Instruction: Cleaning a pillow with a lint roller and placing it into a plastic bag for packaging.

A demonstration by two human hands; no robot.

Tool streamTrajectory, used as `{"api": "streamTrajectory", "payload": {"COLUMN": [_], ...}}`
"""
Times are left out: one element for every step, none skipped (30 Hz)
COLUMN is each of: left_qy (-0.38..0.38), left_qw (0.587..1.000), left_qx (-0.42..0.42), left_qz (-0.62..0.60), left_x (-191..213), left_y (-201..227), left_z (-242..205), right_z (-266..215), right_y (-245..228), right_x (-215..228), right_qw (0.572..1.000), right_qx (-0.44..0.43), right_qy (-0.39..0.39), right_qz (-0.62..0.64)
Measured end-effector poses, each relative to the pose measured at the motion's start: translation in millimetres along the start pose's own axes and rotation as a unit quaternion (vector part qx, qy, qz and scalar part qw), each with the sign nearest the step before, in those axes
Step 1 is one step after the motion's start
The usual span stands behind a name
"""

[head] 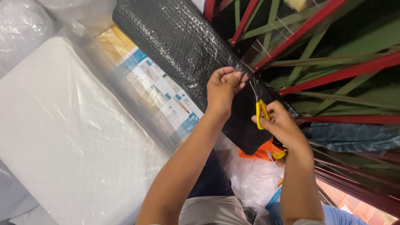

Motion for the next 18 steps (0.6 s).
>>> {"api": "streamTrajectory", "payload": {"left_qy": [0.004, 0.000, -0.004, -0.002, -0.006, -0.010, -0.010, -0.005, -0.001, -0.001, -0.001, -0.003, -0.003, -0.002, 0.000, 0.000, -0.002, -0.002], "left_qw": [1.000, 1.000, 1.000, 1.000, 1.000, 1.000, 1.000, 1.000, 1.000, 1.000, 1.000, 1.000, 1.000, 1.000, 1.000, 1.000, 0.999, 0.999], "left_qx": [0.000, 0.000, 0.000, 0.000, -0.001, -0.003, -0.004, -0.001, 0.001, 0.000, 0.001, 0.003, 0.003, 0.002, 0.002, 0.001, 0.002, 0.001], "left_qz": [-0.002, 0.001, 0.005, 0.004, 0.007, 0.010, 0.010, 0.003, -0.003, -0.004, -0.009, -0.014, -0.015, -0.020, -0.025, -0.026, -0.035, -0.044], "left_x": [2, 3, 4, 5, 6, 6, 6, 6, 7, 7, 8, 9, 10, 10, 11, 12, 13, 15], "left_y": [1, 4, 7, 7, 7, 8, 9, 9, 10, 9, 8, 6, 7, 7, 7, 6, 5, 5], "left_z": [-6, -10, -15, -17, -18, -19, -20, -21, -22, -22, -21, -21, -22, -22, -22, -22, -22, -21], "right_z": [1, 5, 8, 11, 14, 17, 18, 18, 19, 18, 17, 15, 18, 21, 23, 22, 21, 21], "right_y": [8, 16, 23, 26, 30, 33, 28, 23, 18, 7, -4, -14, -15, -16, -17, -24, -31, -38], "right_x": [2, 3, 5, 6, 8, 9, 9, 9, 9, 8, 6, 5, 7, 9, 12, 13, 13, 13], "right_qw": [1.000, 1.000, 0.999, 0.999, 0.998, 0.998, 0.998, 0.997, 0.997, 0.997, 0.996, 0.995, 0.995, 0.990, 0.984, 0.984, 0.981, 0.977], "right_qx": [-0.002, -0.009, -0.015, -0.016, -0.019, -0.020, -0.019, -0.024, -0.028, -0.027, -0.030, -0.033, -0.032, -0.050, -0.068, -0.067, -0.073, -0.078], "right_qy": [-0.004, -0.025, -0.047, -0.049, -0.055, -0.061, -0.061, -0.065, -0.069, -0.069, -0.072, -0.073, -0.073, -0.066, -0.060, -0.059, -0.058, -0.057], "right_qz": [-0.002, -0.006, -0.010, -0.011, -0.018, -0.025, -0.026, -0.031, -0.036, -0.037, -0.051, -0.066, -0.066, -0.110, -0.153, -0.154, -0.171, -0.188]}}
Point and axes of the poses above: each hand's wrist, its own z-axis towards the middle knuckle, its own x-axis out of the back of the hand, y = z × x, the point moved 3 cm from there along z, towards the middle knuckle, and after that the axes turned 5 degrees about -y, right-handed, at the moved point
